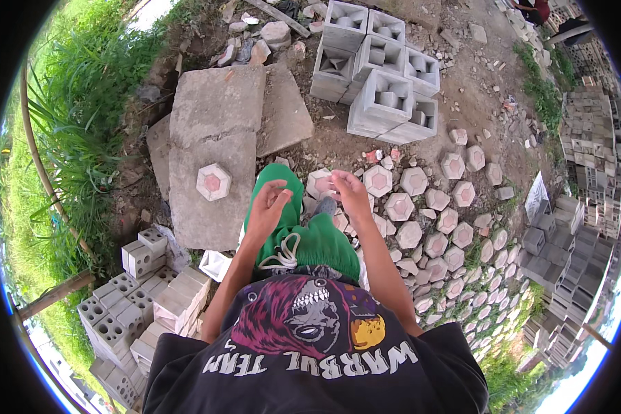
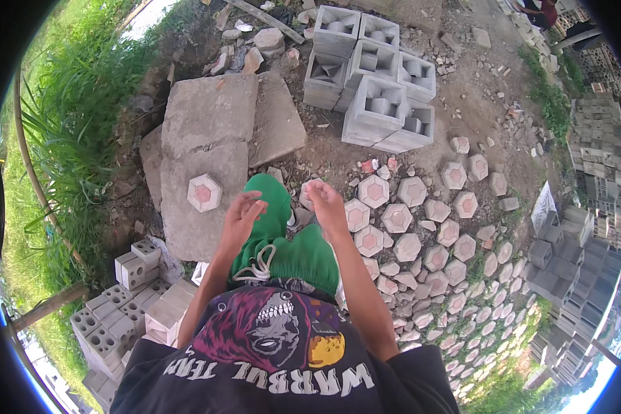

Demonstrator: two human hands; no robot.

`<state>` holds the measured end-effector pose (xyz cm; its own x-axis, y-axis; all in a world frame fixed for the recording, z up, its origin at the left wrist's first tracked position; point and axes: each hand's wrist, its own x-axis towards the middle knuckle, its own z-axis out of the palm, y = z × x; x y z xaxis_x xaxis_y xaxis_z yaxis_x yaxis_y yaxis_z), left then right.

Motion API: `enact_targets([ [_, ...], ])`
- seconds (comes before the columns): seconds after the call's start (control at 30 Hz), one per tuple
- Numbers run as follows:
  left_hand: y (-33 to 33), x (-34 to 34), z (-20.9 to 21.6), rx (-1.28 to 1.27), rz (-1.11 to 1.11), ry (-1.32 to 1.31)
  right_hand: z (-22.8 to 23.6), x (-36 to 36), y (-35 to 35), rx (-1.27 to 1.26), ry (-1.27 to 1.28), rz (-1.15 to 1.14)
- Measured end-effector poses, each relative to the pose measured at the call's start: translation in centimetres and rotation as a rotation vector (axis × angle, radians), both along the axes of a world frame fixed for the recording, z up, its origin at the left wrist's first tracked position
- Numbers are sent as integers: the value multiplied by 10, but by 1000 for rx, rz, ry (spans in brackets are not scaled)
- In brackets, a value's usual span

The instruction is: The person picks up hollow concrete blocks from a pile and carries them to a stack, placing them one by one. The person also squats to arrange small stones on the ground before resuming the block stacking.

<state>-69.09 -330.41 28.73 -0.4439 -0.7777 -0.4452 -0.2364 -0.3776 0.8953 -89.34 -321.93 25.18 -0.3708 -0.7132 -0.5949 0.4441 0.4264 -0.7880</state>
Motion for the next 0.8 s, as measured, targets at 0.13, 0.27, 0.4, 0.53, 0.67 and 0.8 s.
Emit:
enact_targets([
  [0.13,-67,-46,-22,85,-53,-51,-18,-40,-63,86,-33,-44],
  [0.27,-152,-103,-60,133,-159,-48,-46,-78,-125,146,-86,-147],
  [0.4,-245,-163,-102,214,-295,-92,-83,-116,-182,298,-93,-312],
  [0.53,-351,-204,-152,205,-360,-79,-135,-141,-251,479,-73,-454],
  [0.67,-442,-259,-226,106,-547,-247,-199,-155,-326,518,-143,-587],
  [0.8,-515,-295,-351,31,-537,-300,-299,-169,-393,552,-282,-558],
])
